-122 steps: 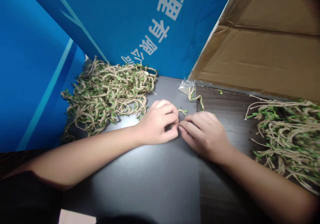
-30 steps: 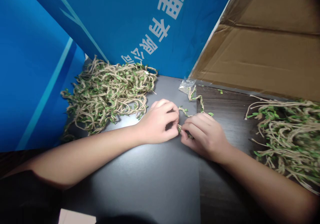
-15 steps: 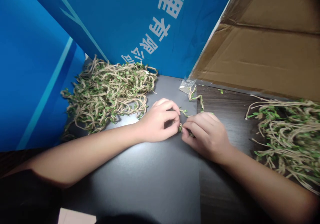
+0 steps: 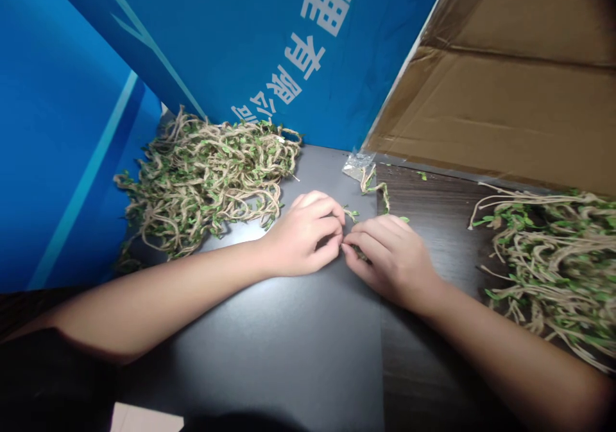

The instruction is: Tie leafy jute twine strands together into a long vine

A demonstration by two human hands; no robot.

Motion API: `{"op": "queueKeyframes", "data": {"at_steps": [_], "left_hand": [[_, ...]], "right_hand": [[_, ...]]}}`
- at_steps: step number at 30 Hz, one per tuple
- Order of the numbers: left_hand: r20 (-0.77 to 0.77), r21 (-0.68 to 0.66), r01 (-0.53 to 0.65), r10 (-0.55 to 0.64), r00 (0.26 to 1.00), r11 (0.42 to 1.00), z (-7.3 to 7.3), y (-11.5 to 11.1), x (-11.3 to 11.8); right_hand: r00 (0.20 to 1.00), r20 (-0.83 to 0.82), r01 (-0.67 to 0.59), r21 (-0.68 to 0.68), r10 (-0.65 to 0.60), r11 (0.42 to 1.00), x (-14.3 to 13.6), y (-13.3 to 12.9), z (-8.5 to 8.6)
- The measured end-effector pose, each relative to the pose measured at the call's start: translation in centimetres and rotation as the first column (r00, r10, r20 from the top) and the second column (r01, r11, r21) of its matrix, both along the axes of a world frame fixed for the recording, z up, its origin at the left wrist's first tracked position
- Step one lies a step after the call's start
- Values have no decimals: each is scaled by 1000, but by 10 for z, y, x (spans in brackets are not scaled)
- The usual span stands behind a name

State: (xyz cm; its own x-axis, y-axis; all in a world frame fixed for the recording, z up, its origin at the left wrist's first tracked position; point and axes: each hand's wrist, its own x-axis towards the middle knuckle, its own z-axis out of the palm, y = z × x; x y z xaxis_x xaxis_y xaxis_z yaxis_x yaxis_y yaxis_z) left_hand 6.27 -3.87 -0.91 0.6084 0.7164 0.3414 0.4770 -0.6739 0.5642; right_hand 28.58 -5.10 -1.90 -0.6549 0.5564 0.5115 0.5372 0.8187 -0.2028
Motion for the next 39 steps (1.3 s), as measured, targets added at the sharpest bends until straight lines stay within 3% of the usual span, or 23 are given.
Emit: {"op": "queueKeyframes", "data": {"at_steps": [10, 22, 29, 39], "left_hand": [[-69, -12, 6, -7, 998, 1000, -1, 0, 0], [-114, 84, -142, 152, 982, 986, -1, -4, 2], [-90, 79, -103, 110, 990, 992, -4, -3, 2], [-131, 85, -69, 79, 988, 994, -5, -3, 4]], "right_hand": [[999, 27, 24, 12, -25, 1000, -1, 0, -2], [997, -55, 52, 22, -50, 998, 0, 4, -2], [994, -79, 71, -38, -74, 997, 0, 2, 0], [990, 48, 126, 67, -129, 990, -1, -2, -1]]}}
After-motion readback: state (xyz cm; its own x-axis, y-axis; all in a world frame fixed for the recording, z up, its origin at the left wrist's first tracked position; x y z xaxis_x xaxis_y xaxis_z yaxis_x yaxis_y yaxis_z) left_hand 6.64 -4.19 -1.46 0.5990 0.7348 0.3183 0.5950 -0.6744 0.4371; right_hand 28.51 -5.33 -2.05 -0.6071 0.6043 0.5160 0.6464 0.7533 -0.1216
